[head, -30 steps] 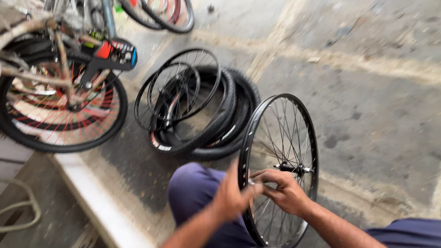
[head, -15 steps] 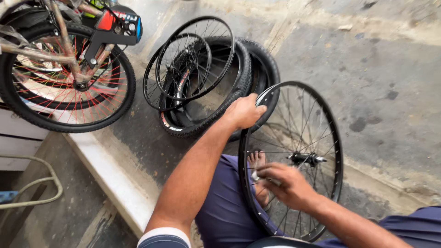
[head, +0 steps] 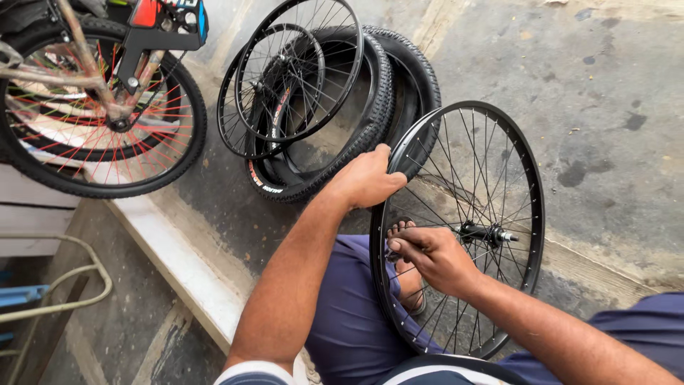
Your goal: The person sits on the ground and uses a spoke wrench to tighten the nipples on a bicycle wheel rim. They rotate the wheel to access different spokes and continue adjusting the tension.
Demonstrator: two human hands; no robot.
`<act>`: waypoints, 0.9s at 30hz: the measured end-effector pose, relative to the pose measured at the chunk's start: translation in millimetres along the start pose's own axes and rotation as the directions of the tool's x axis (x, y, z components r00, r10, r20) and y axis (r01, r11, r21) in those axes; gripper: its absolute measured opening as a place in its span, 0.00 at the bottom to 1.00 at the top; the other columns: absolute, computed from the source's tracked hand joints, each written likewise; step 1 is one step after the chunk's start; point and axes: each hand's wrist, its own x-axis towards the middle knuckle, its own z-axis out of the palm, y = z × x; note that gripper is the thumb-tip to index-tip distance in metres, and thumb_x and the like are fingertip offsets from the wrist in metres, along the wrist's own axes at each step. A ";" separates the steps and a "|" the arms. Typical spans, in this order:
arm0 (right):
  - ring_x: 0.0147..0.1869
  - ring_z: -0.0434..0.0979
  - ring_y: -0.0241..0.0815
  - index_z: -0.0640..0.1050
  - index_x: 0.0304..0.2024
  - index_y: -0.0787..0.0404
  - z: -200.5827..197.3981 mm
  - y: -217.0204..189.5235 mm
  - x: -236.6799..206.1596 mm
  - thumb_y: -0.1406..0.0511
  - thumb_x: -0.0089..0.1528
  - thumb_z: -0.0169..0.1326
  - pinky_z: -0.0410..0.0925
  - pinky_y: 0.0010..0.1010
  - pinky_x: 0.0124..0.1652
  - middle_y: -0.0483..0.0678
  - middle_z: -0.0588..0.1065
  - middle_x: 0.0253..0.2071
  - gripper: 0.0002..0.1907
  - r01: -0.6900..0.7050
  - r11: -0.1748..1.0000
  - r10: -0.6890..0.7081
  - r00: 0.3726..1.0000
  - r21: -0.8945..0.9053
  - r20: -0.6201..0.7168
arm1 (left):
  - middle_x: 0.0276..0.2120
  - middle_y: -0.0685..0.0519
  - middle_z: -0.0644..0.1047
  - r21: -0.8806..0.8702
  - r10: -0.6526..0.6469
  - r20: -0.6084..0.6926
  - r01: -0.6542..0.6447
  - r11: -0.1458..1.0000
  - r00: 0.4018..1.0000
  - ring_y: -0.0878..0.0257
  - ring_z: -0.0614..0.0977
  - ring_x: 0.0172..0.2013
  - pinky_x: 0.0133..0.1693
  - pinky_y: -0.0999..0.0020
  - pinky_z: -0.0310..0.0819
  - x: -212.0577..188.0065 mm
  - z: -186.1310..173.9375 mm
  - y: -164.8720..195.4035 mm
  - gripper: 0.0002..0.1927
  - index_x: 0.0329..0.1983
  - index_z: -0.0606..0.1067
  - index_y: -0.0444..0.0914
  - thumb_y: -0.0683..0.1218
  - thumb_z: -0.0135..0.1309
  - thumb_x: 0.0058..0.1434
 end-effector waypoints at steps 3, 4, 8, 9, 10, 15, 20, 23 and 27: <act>0.37 0.85 0.42 0.83 0.42 0.62 -4.6 3.6 -0.6 0.63 0.63 0.58 0.75 0.33 0.40 0.51 0.84 0.34 0.10 0.055 0.995 -0.055 0.998 0.079 -0.008 | 0.42 0.33 0.80 -0.056 0.061 -0.025 -0.062 0.996 0.998 0.41 0.82 0.48 0.50 0.53 0.74 4.2 3.1 -5.4 0.26 0.48 0.72 0.30 0.55 0.53 0.55; 0.39 0.86 0.40 0.83 0.42 0.62 -8.8 5.0 -1.6 0.64 0.63 0.58 0.75 0.32 0.41 0.51 0.84 0.35 0.09 0.131 0.986 -0.129 0.991 0.102 -0.024 | 0.43 0.33 0.80 -0.077 0.085 -0.045 -0.089 0.993 0.995 0.41 0.82 0.48 0.50 0.52 0.74 4.6 3.6 -7.2 0.27 0.47 0.72 0.30 0.57 0.54 0.56; 0.48 0.85 0.45 0.83 0.40 0.64 -14.7 2.9 -3.9 0.68 0.60 0.62 0.75 0.35 0.46 0.54 0.84 0.45 0.07 0.333 0.927 -0.337 0.941 0.175 -0.004 | 0.44 0.34 0.80 -0.128 0.090 -0.107 -0.103 0.986 0.990 0.40 0.81 0.50 0.51 0.50 0.73 7.2 4.0 -7.2 0.32 0.47 0.75 0.33 0.66 0.50 0.62; 0.49 0.86 0.45 0.84 0.37 0.63 -12.6 0.2 -2.4 0.68 0.58 0.64 0.76 0.36 0.47 0.54 0.84 0.45 0.06 0.305 0.931 -0.316 0.949 0.203 0.023 | 0.45 0.34 0.80 -0.131 0.062 -0.111 -0.076 0.988 0.992 0.40 0.80 0.50 0.51 0.49 0.73 7.4 4.6 -6.0 0.33 0.47 0.75 0.33 0.69 0.48 0.64; 0.50 0.86 0.46 0.84 0.35 0.62 -7.2 -3.5 -0.6 0.68 0.57 0.66 0.76 0.36 0.47 0.55 0.85 0.45 0.05 0.278 0.933 -0.296 0.954 0.230 0.051 | 0.45 0.35 0.80 -0.120 0.050 -0.107 -0.063 0.991 0.993 0.41 0.80 0.51 0.51 0.49 0.72 8.1 4.3 -5.3 0.33 0.48 0.75 0.34 0.69 0.47 0.64; 0.45 0.84 0.47 0.80 0.47 0.54 18.5 -15.3 10.7 0.64 0.55 0.66 0.74 0.37 0.46 0.51 0.83 0.39 0.17 -0.129 0.916 0.085 0.988 -0.379 -0.131 | 0.46 0.36 0.80 -0.060 0.037 -0.105 -0.043 0.997 0.994 0.41 0.80 0.52 0.52 0.47 0.71 9.5 7.5 -5.9 0.33 0.51 0.74 0.36 0.69 0.46 0.63; 0.44 0.83 0.51 0.78 0.47 0.62 15.2 -6.6 8.8 0.66 0.51 0.68 0.73 0.38 0.45 0.52 0.81 0.40 0.22 0.154 0.988 -0.151 0.981 -0.021 0.120 | 0.47 0.37 0.80 -0.024 0.074 -0.116 -0.077 0.997 0.991 0.40 0.79 0.53 0.53 0.47 0.71 9.8 8.9 -12.8 0.31 0.49 0.75 0.35 0.67 0.47 0.64; 0.43 0.84 0.50 0.78 0.44 0.61 16.6 -5.4 3.7 0.67 0.50 0.66 0.73 0.38 0.45 0.49 0.81 0.37 0.19 0.154 0.984 -0.160 0.986 -0.094 -0.054 | 0.47 0.37 0.80 -0.069 0.064 -0.102 -0.071 0.995 0.993 0.42 0.80 0.52 0.52 0.48 0.72 9.8 7.7 -11.7 0.30 0.49 0.74 0.36 0.66 0.48 0.63; 0.39 0.80 0.54 0.78 0.42 0.63 13.2 -8.4 2.6 0.69 0.47 0.66 0.71 0.40 0.41 0.52 0.78 0.33 0.20 0.238 0.903 -0.300 0.945 -0.358 -0.129 | 0.46 0.37 0.80 -0.081 0.061 -0.088 -0.068 0.994 0.994 0.42 0.80 0.52 0.52 0.49 0.72 6.6 4.1 -8.9 0.30 0.50 0.74 0.36 0.65 0.49 0.63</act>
